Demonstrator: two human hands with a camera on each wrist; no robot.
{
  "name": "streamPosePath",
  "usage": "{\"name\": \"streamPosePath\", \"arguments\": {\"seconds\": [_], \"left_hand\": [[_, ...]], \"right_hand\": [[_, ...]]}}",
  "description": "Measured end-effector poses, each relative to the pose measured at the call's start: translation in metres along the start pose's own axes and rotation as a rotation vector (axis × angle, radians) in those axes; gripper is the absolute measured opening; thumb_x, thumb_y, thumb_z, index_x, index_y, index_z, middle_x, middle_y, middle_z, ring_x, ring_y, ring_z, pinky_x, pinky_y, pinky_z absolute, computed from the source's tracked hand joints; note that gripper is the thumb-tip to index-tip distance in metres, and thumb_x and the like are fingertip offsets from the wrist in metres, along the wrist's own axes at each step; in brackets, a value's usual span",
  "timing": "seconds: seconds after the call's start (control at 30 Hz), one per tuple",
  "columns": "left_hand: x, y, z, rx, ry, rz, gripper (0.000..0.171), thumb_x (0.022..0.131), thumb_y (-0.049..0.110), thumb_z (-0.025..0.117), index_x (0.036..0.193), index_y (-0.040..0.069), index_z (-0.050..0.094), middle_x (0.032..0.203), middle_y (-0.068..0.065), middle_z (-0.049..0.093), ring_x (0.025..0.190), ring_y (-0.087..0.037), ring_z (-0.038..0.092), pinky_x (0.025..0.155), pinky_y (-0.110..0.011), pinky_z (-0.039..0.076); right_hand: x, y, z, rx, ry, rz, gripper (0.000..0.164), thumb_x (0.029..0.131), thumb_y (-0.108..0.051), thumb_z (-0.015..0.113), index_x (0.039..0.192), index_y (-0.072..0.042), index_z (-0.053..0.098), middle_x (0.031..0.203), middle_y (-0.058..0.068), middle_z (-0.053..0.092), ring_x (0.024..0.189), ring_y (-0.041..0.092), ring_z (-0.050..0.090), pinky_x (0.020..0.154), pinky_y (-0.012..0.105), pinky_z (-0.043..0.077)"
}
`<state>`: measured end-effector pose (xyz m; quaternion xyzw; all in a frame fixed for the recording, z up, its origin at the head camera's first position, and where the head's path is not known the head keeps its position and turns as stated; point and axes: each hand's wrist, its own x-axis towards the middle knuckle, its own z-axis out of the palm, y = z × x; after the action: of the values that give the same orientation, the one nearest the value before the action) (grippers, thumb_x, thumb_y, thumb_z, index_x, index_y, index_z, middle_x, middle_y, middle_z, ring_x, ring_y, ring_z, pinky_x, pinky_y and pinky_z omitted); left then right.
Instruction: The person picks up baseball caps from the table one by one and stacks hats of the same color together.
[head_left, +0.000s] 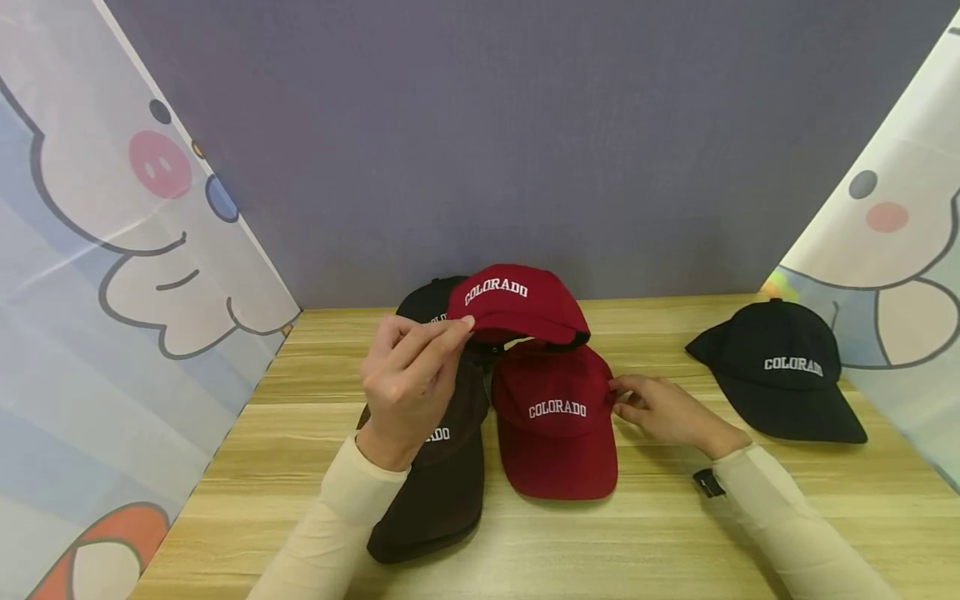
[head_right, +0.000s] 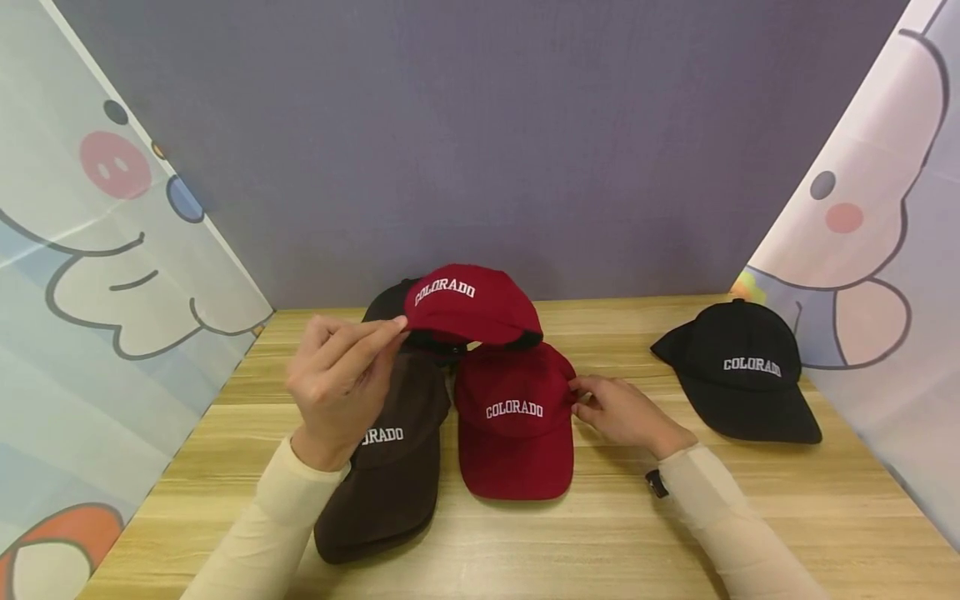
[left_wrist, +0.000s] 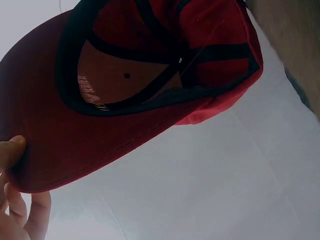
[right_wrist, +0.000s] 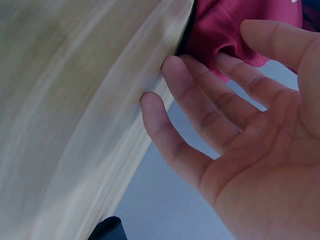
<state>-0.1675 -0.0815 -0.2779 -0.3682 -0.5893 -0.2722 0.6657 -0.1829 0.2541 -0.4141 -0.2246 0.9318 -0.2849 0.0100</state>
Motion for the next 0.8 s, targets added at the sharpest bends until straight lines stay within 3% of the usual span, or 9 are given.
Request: {"name": "streamPosePath", "arguments": {"seconds": [0.47,0.8], "left_hand": [[-0.022,0.007,0.01,-0.053,-0.148,0.026,0.029,0.072,0.0,0.069,0.098,0.011,0.069,0.086,0.0,0.064,0.068,-0.019,0.045,0.062,-0.021,0.04],[-0.025,0.016,0.015,-0.08,-0.168,0.043,0.029,0.072,0.001,0.069,0.099,0.011,0.069,0.087,-0.001,0.064,0.069,-0.017,0.047,0.066,-0.02,0.043]], "right_hand": [[0.001,-0.001,0.001,-0.042,-0.006,0.008,0.031,0.088,-0.021,0.058,0.118,-0.013,0.055,0.103,-0.005,0.058,0.082,0.008,0.057,0.071,0.027,0.043],[0.002,0.001,0.002,-0.05,0.002,-0.003,0.028,0.088,-0.021,0.058,0.115,-0.017,0.056,0.102,-0.006,0.058,0.082,0.007,0.056,0.071,0.027,0.043]]}}
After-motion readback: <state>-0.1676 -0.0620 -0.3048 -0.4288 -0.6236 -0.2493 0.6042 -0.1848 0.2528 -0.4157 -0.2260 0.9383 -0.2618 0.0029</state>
